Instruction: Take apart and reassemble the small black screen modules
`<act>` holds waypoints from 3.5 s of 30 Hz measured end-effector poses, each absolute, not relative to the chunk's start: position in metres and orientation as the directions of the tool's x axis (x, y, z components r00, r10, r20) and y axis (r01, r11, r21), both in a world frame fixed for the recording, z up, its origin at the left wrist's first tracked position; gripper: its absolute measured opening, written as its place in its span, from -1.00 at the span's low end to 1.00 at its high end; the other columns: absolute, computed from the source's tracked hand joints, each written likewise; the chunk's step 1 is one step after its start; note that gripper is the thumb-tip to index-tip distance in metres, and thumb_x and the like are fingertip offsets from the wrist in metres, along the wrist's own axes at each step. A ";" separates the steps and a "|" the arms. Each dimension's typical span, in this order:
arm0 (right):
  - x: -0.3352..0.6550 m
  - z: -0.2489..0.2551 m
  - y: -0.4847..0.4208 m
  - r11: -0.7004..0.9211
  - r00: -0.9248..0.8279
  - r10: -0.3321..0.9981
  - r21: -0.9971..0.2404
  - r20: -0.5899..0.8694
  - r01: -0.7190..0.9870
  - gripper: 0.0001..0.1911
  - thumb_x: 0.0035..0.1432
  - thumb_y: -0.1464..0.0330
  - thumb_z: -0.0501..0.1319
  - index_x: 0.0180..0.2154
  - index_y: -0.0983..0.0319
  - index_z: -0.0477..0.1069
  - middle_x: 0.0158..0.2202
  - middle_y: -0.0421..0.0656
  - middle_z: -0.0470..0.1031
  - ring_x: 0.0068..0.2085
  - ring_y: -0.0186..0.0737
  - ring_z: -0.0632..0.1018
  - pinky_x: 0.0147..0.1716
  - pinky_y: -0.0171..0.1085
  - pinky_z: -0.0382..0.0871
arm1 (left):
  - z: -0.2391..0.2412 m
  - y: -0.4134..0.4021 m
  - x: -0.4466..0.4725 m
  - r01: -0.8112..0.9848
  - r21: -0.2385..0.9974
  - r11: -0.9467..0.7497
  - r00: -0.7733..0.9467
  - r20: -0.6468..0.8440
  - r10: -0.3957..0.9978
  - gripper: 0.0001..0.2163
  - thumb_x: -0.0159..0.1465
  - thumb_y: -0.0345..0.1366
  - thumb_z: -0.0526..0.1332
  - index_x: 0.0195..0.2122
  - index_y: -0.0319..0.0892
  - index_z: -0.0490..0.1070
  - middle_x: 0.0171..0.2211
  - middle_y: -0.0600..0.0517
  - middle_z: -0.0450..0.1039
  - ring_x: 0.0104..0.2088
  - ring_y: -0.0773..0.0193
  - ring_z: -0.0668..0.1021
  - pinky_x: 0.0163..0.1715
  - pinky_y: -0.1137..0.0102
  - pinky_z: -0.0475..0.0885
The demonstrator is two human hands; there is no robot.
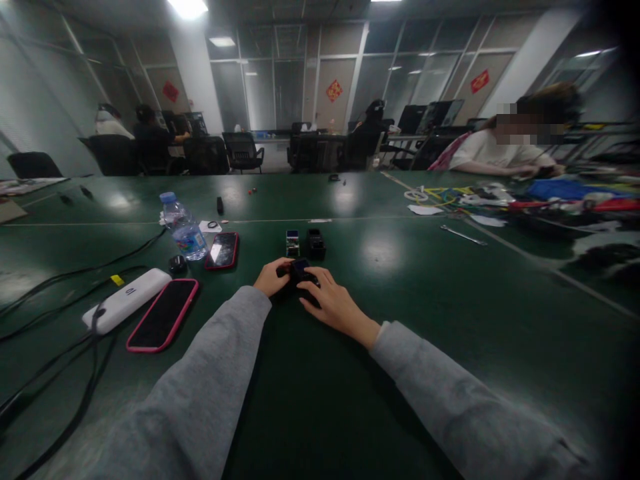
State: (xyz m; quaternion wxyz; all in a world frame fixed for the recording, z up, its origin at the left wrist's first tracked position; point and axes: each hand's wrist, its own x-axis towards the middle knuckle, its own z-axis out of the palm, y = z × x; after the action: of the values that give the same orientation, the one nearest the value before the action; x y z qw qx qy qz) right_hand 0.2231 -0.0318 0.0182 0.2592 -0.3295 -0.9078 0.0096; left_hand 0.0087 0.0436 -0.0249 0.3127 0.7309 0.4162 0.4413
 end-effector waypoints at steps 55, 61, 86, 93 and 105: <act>0.335 -0.037 0.105 0.421 -0.170 0.724 -0.233 0.668 0.877 -0.64 0.16 0.45 0.06 0.02 0.33 0.26 0.13 0.13 0.16 0.23 0.10 0.15 0.20 0.13 0.12 | -0.017 0.038 0.006 0.420 0.821 -0.388 0.311 0.271 0.911 -0.67 0.13 -0.45 0.32 -0.06 -0.12 0.48 -0.17 -0.03 0.56 -0.13 0.18 0.57 -0.02 0.14 0.42; 0.338 -0.040 0.111 0.420 -0.180 0.722 -0.216 0.668 0.881 -0.60 0.11 0.49 0.03 0.02 0.34 0.27 0.10 0.12 0.24 0.26 0.09 0.13 0.22 0.14 0.07 | -0.021 0.041 0.006 0.405 0.838 -0.366 0.303 0.255 0.918 -0.67 0.12 -0.46 0.32 -0.06 -0.14 0.48 -0.18 -0.02 0.56 -0.14 0.20 0.58 -0.02 0.16 0.43; 0.238 0.029 0.018 0.678 -0.347 0.599 -0.227 0.722 0.699 -0.73 0.36 0.33 -0.04 -0.01 0.23 0.32 -0.04 -0.04 0.37 0.00 -0.10 0.41 0.02 -0.10 0.31 | -0.027 0.045 0.005 0.379 0.833 -0.404 0.322 0.291 0.901 -0.68 0.15 -0.44 0.30 -0.05 -0.13 0.47 -0.16 -0.02 0.56 -0.13 0.20 0.58 -0.01 0.15 0.44; 0.199 0.037 -0.025 0.523 -0.459 0.835 -0.176 0.304 0.834 -0.27 0.19 0.24 0.26 0.26 0.37 0.04 0.16 0.21 0.17 0.05 0.17 0.39 -0.04 0.04 0.41 | -0.031 0.048 0.006 0.355 0.831 -0.428 0.293 0.335 0.895 -0.70 0.13 -0.49 0.25 -0.10 -0.15 0.49 -0.18 -0.02 0.57 -0.15 0.21 0.59 -0.02 0.22 0.46; 0.219 0.069 -0.004 0.625 -0.384 0.767 -0.465 0.514 0.627 -0.42 0.18 0.43 0.16 0.23 0.23 0.10 0.05 0.02 0.33 0.03 -0.03 0.43 0.04 -0.04 0.36 | -0.024 0.046 0.005 0.351 0.865 -0.358 0.159 0.322 0.933 -0.71 0.21 -0.46 0.18 -0.03 -0.16 0.43 -0.14 -0.03 0.53 -0.15 0.25 0.55 -0.08 0.27 0.43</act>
State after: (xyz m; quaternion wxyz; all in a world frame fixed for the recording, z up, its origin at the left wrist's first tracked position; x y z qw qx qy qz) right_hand 0.2189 -0.0040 0.0693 0.3605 -0.4217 -0.8263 0.0971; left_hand 0.0048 0.0461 -0.0237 0.3227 0.6895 0.4655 0.4513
